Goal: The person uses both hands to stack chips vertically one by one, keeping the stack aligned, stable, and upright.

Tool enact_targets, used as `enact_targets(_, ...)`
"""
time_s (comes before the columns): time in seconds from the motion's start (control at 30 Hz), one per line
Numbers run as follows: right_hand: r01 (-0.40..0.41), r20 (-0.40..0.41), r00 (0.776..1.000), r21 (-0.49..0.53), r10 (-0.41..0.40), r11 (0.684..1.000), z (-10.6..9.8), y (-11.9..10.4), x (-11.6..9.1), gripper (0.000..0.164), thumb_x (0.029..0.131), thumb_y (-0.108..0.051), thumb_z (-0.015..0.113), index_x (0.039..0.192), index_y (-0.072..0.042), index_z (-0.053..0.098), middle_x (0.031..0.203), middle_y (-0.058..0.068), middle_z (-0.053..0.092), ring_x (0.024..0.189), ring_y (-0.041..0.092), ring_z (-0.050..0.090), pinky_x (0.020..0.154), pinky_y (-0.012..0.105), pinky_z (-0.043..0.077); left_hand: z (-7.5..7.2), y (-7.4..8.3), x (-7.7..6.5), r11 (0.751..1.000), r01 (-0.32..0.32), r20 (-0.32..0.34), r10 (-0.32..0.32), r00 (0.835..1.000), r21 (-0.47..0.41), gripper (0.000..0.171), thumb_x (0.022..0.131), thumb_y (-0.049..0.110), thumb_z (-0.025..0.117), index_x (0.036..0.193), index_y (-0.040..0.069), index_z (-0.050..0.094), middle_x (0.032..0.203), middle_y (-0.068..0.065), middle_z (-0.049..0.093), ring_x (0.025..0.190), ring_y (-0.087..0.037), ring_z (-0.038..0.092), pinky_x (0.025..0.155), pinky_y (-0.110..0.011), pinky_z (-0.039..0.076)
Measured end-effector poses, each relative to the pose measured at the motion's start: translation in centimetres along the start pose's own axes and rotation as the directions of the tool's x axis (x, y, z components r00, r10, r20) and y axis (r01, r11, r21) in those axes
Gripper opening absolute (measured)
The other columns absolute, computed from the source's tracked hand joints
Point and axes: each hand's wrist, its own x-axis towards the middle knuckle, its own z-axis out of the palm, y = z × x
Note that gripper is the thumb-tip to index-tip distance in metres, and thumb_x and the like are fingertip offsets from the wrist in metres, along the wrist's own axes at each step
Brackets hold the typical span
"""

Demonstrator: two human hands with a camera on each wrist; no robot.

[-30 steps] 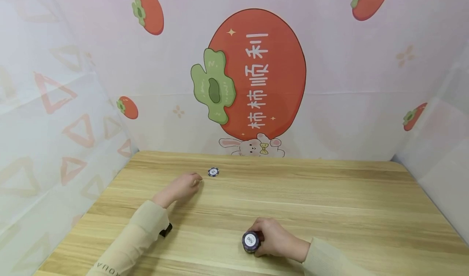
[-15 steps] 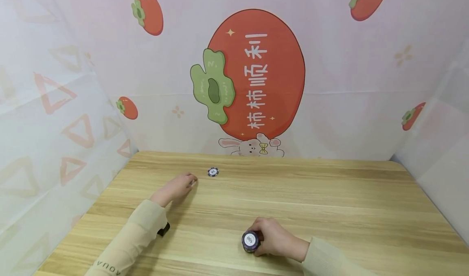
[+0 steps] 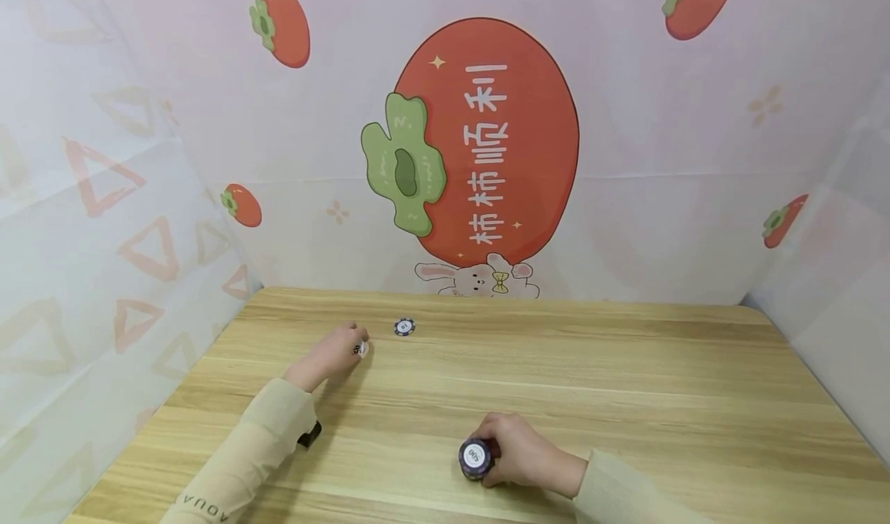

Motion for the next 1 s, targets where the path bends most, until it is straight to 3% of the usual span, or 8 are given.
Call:
enact_targets(0.1,0.001,0.002,1.0,0.002,-0.001,1.0,0.0,0.0,0.0,0.04,0.055,-0.005,0.082,0.092,-0.011,0.069,0.086,-0.013,0.058,0.082,0.002,0.053,0.073,0.022,0.047,-0.1,0.0,0.1,0.999,0.034,-0.022,-0.033,0.999,0.022,0.022,0.076,-0.004,0.063,0.097,0.0,0.06,0.088,-0.009,0.054,0.078,-0.022,0.054,0.07,-0.035,0.047)
enact_targets(0.3,0.006,0.001,1.0,0.006,-0.006,1.0,-0.1,-0.1,0.0,0.039,0.055,-0.005,0.082,0.091,-0.011,0.069,0.086,-0.013,0.057,0.082,0.001,0.053,0.073,0.022,0.047,-0.6,0.2,-0.1,0.998,0.039,-0.08,-0.035,0.996,0.053,0.015,0.076,-0.005,0.064,0.089,0.002,0.06,0.085,-0.007,0.056,0.077,-0.021,0.054,0.064,-0.032,0.045)
enact_targets(0.67,0.021,-0.005,1.0,0.0,-0.021,1.0,0.0,0.1,0.0,0.039,0.055,-0.005,0.082,0.091,-0.011,0.069,0.086,-0.013,0.057,0.082,0.001,0.053,0.073,0.021,0.047,-1.4,1.4,-0.6,0.998,0.019,-0.04,-0.016,0.999,0.068,0.009,0.079,0.0,0.065,0.078,0.007,0.06,0.076,-0.001,0.054,0.068,-0.015,0.052,0.06,-0.03,0.045)
enact_targets(0.8,0.025,-0.01,1.0,-0.007,-0.025,1.0,0.0,0.1,-0.1,0.039,0.055,-0.005,0.082,0.091,-0.011,0.069,0.086,-0.013,0.057,0.082,0.001,0.053,0.073,0.022,0.047,-1.5,2.0,-0.9,0.998,-0.006,-0.032,0.008,0.999,0.069,0.009,0.079,0.0,0.066,0.078,0.007,0.061,0.077,-0.001,0.056,0.069,-0.015,0.054,0.062,-0.029,0.046)
enact_targets(1.0,0.029,-0.015,0.999,-0.014,-0.029,0.999,0.0,0.1,-0.1,0.04,0.054,-0.005,0.082,0.091,-0.01,0.069,0.086,-0.013,0.057,0.081,0.001,0.053,0.072,0.022,0.047,-1.6,3.4,-1.4,0.989,-0.102,-0.039,0.106,0.994,0.104,0.007,0.078,0.001,0.066,0.078,0.007,0.062,0.078,-0.002,0.057,0.069,-0.013,0.054,0.061,-0.028,0.046)
